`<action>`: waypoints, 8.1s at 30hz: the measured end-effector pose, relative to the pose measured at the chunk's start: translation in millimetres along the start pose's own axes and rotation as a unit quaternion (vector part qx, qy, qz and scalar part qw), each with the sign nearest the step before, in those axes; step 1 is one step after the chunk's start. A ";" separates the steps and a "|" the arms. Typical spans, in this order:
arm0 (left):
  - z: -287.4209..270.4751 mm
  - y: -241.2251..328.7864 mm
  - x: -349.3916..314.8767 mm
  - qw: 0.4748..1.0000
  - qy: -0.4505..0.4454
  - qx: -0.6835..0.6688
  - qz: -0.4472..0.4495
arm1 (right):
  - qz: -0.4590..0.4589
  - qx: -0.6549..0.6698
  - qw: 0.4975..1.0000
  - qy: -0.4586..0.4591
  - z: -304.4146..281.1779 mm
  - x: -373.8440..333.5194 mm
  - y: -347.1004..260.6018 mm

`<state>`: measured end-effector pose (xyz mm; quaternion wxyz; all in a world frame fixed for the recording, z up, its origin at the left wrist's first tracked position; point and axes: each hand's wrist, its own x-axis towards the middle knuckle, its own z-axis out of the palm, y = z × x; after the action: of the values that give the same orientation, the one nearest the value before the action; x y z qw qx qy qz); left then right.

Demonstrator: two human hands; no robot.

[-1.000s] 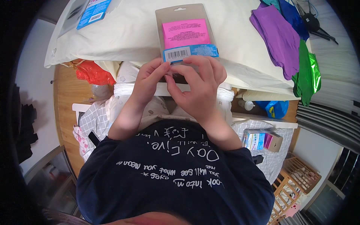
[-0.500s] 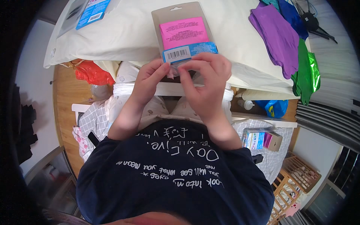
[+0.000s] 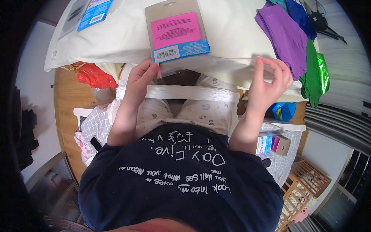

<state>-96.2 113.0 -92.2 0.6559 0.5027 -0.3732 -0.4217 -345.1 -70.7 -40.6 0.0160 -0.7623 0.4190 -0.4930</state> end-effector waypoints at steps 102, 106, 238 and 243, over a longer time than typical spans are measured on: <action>8.4 -16.0 -3.6 0.934 0.197 -0.298 -0.011 | 0.458 0.544 0.649 -0.270 40.9 -53.2 -55.2; 6.7 -12.1 -5.2 0.916 0.186 -0.344 -0.086 | 0.494 0.588 0.566 -0.298 39.5 -55.1 -48.4; -401.5 -35.1 -37.9 0.623 -0.098 0.747 -0.210 | 0.202 -0.266 0.908 -0.254 -291.5 -236.8 264.0; -361.6 -35.6 -61.1 0.653 -0.005 0.739 -0.166 | 0.270 -0.407 0.798 -0.354 -359.4 -303.1 292.4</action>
<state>205.5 289.4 -209.0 -0.0155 0.8726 -0.4753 -0.1111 -851.6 77.8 -207.8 -0.0155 -0.6759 0.7351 0.0511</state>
